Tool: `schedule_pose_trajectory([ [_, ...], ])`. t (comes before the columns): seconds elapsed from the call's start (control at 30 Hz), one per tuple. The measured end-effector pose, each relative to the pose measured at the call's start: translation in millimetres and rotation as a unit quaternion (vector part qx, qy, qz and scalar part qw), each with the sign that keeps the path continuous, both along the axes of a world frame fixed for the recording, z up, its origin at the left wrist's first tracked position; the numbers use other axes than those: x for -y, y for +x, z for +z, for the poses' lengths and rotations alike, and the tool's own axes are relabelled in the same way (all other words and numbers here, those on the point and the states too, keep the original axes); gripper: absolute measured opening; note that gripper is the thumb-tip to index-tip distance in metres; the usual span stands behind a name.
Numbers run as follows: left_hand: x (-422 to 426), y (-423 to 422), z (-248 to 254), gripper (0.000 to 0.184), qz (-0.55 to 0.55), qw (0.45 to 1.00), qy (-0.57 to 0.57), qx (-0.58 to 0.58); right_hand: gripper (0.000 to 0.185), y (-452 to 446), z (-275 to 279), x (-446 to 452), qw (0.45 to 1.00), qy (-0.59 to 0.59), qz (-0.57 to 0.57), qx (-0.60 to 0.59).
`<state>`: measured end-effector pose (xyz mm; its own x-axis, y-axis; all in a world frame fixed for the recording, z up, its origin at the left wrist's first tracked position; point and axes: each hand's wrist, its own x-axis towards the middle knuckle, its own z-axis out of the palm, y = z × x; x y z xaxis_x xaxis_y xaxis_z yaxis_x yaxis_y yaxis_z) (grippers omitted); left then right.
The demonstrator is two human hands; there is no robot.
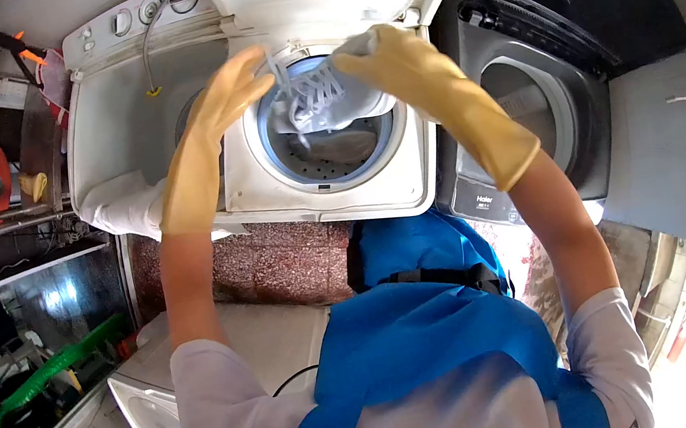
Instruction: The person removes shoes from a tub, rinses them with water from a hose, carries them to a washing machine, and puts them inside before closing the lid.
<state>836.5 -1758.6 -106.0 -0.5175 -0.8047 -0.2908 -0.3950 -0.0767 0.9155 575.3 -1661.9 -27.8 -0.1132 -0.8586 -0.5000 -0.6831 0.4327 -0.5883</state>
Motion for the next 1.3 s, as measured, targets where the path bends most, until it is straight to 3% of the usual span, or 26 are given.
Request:
schedule_pose_trajectory([
  [0.07,-17.0,19.5,9.2,0.057,0.114,0.972,0.131,-0.157,0.042,0.1,-48.5,17.5,0.986,-0.073,0.116,-0.093],
  [0.1,-25.5,29.3,13.9,0.052,0.172,0.939,0.185,-0.235,0.042,11.0,-43.0,23.4,0.994,-0.014,0.079,-0.074],
  [0.17,-41.9,55.9,-1.6,0.045,0.112,0.983,0.011,-0.144,0.051,23.0,-102.5,46.3,0.992,-0.012,0.08,-0.099],
  [0.27,-84.2,68.9,16.5,0.04,0.07,0.993,-0.082,-0.05,0.075,82.6,-70.5,50.9,0.964,-0.012,0.205,-0.167],
  [0.3,-89.0,72.5,12.7,0.04,0.076,0.993,-0.078,-0.05,0.077,93.7,-71.5,48.4,0.999,-0.033,-0.013,-0.017],
  [0.4,-103.1,82.6,-1.2,0.038,0.035,0.993,-0.102,-0.045,0.082,105.3,-69.4,51.7,0.999,-0.045,0.023,-0.003],
  [0.43,-105.6,85.2,-1.7,0.038,0.035,0.994,-0.098,-0.043,0.082,96.3,-72.7,52.8,0.968,-0.066,0.193,-0.147],
  [0.47,-106.2,81.9,9.4,0.038,0.036,0.995,-0.078,-0.04,0.081,83.3,-75.4,53.6,0.888,-0.086,0.353,-0.283],
  [0.53,-103.1,73.2,14.2,0.039,0.031,0.997,-0.058,-0.038,0.08,46.0,-77.0,39.9,0.766,-0.099,0.491,-0.404],
  [0.57,-96.9,67.4,11.9,0.04,-0.01,0.997,-0.079,-0.011,0.071,19.6,-74.5,20.4,0.935,-0.167,0.297,-0.097],
  [0.6,-89.2,59.3,9.1,0.042,-0.053,0.993,-0.1,0.016,0.068,8.0,-63.2,-0.9,0.977,-0.151,0.101,0.11],
  [0.63,-81.2,46.6,2.1,0.042,-0.062,0.993,-0.099,0.015,0.065,-3.6,-51.9,-22.1,0.924,-0.181,-0.102,0.321],
  [0.67,-72.3,29.2,-10.6,0.044,-0.113,0.991,-0.06,0.037,0.069,-15.6,-35.3,-30.4,0.959,-0.161,-0.119,0.199],
  [0.77,-26.7,-33.1,-72.0,0.053,-0.334,0.918,-0.037,0.208,0.067,-66.2,-38.7,-87.3,0.921,-0.222,-0.212,0.24],
  [0.8,-20.1,-57.5,-84.2,0.053,-0.344,0.915,-0.038,0.207,0.063,-84.7,-47.9,-109.9,0.911,-0.254,-0.257,0.199],
  [0.83,-16.8,-82.2,-94.3,0.054,-0.389,0.869,-0.051,0.301,0.062,-106.2,-41.0,-127.0,0.934,-0.228,-0.243,0.13],
  [0.87,-13.5,-98.0,-101.3,0.055,-0.428,0.812,-0.065,0.391,0.064,-108.0,-35.0,-151.8,0.894,-0.279,-0.319,0.142],
  [0.9,-32.1,-77.9,-90.4,0.028,-0.333,0.902,-0.147,0.231,0.066,-123.1,-35.4,-175.5,0.871,-0.277,-0.385,0.127],
  [0.97,-24.5,-92.6,-191.3,0.055,-0.332,0.908,-0.12,0.225,0.069,-151.3,-36.9,-240.5,0.839,-0.296,-0.453,0.063],
  [1.0,-24.4,-104.5,-211.8,0.05,-0.351,0.88,-0.167,0.274,0.069,-146.4,-25.8,-264.8,0.802,-0.303,-0.513,0.046],
  [1.07,-43.4,-125.9,-213.5,0.047,-0.2,0.945,0.071,0.249,0.069,-150.1,-34.7,-340.7,0.741,-0.326,-0.586,-0.02],
  [1.1,-42.2,-130.8,-219.1,0.049,-0.291,0.908,-0.005,0.303,0.074,-153.7,-33.9,-394.0,0.742,-0.293,-0.601,-0.037],
  [1.13,-42.7,-132.5,-297.5,0.05,-0.267,0.914,0.006,0.306,0.074,-140.8,-34.0,-432.7,0.716,-0.267,-0.642,-0.055],
  [1.2,-39.7,-141.7,-353.1,0.05,-0.263,0.914,0.015,0.309,0.073,-104.2,-37.5,-476.7,0.664,-0.217,-0.712,-0.071],
  [1.27,-37.3,-152.9,-290.8,0.058,-0.336,0.88,0.001,0.334,0.071,-68.7,-40.1,-512.3,0.624,-0.169,-0.76,-0.069],
  [1.3,-32.1,-152.9,-287.4,0.059,-0.356,0.874,0.008,0.331,0.071,-51.3,-41.2,-526.3,0.608,-0.148,-0.778,-0.061],
])
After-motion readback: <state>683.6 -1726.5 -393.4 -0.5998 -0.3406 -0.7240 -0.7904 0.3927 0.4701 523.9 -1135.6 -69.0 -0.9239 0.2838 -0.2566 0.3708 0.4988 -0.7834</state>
